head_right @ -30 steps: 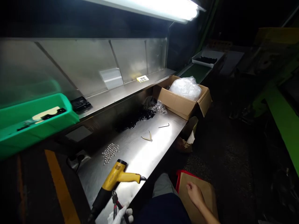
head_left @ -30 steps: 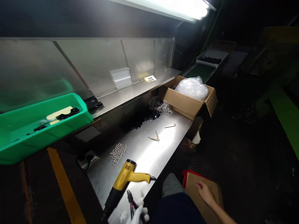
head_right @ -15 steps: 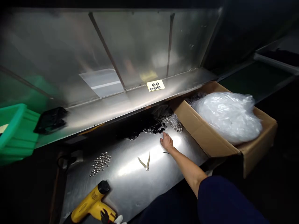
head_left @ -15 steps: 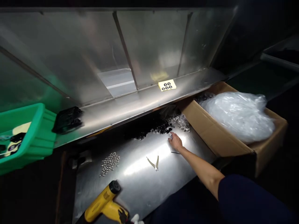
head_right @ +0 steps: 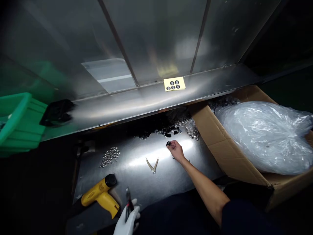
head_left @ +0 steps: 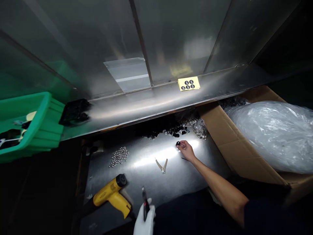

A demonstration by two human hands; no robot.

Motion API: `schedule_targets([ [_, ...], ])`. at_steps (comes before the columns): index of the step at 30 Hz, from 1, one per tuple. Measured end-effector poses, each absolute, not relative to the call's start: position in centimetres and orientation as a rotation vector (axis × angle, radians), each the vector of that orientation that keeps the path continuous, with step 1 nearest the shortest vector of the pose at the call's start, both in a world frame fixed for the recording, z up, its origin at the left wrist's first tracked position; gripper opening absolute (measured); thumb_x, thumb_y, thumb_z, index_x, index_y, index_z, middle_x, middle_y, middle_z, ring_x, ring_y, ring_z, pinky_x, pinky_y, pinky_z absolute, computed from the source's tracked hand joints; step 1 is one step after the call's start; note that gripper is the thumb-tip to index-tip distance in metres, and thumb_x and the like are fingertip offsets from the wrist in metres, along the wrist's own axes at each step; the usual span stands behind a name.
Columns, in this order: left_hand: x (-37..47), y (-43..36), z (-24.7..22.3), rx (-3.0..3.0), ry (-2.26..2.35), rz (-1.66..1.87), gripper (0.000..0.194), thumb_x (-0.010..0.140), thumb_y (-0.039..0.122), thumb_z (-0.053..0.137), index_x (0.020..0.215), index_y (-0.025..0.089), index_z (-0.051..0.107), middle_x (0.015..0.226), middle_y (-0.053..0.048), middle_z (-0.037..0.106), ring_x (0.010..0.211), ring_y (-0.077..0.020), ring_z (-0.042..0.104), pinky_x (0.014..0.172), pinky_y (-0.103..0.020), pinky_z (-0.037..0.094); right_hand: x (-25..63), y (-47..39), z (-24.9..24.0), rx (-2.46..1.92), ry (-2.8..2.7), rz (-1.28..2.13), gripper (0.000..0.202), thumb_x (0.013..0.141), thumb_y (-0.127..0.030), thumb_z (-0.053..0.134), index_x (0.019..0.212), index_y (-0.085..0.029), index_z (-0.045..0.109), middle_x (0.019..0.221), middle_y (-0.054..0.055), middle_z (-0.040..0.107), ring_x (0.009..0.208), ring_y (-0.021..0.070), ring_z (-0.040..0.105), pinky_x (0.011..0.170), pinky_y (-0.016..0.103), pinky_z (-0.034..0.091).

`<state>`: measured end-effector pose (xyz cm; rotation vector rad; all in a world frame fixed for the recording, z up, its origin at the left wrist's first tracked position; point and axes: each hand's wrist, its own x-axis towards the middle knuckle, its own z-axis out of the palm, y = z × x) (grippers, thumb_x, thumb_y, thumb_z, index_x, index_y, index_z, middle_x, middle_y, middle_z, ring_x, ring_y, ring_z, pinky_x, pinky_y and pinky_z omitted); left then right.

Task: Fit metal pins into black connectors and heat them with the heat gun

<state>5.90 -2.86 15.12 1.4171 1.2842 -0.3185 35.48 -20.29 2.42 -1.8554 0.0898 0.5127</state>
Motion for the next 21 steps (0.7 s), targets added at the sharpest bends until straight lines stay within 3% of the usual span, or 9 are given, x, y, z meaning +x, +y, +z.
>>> schedule_targets([
  [4,7.3,-2.2,16.5,1.91,1.033,-0.447,0.044,0.094,0.033,0.053,0.136,0.024,0.058,0.137,-0.01,0.066,0.128,-0.0275,0.062,0.108,-0.04,0.048,28.3,-19.4,4.5,-1.586,0.046,0.648,0.031,0.099,-0.035,0.069,0.124,-0.017,0.065,0.119,0.008,0.068,0.098,0.0214,0.069,0.082,0.04,0.062],
  [7,7.1,-1.7,17.1,2.308,0.878,-0.405,0.046,0.092,0.021,0.054,0.138,0.02,0.058,0.133,-0.012,0.065,0.125,-0.0313,0.06,0.108,-0.045,0.045,23.1,-18.8,6.6,-1.434,0.026,0.736,0.031,0.099,-0.035,0.069,0.124,-0.017,0.065,0.117,0.008,0.069,0.096,0.0209,0.07,0.081,0.039,0.062],
  [12,5.2,-0.1,17.1,2.66,0.724,-0.289,0.052,0.087,0.021,0.063,0.138,0.017,0.059,0.128,-0.015,0.064,0.125,-0.0354,0.057,0.105,-0.051,0.042,17.5,-17.6,10.1,-1.31,0.027,0.786,0.034,0.098,-0.033,0.071,0.127,-0.017,0.064,0.118,0.008,0.069,0.098,0.0213,0.069,0.082,0.04,0.061],
  [21,2.5,3.0,17.6,2.766,0.583,-0.166,0.051,0.084,0.023,0.065,0.135,0.016,0.062,0.123,-0.016,0.062,0.121,-0.0359,0.055,0.105,-0.051,0.039,12.6,-15.2,13.0,-1.213,0.09,0.828,0.03,0.097,-0.03,0.072,0.123,-0.016,0.066,0.115,0.007,0.07,0.094,0.0197,0.07,0.078,0.036,0.061],
])
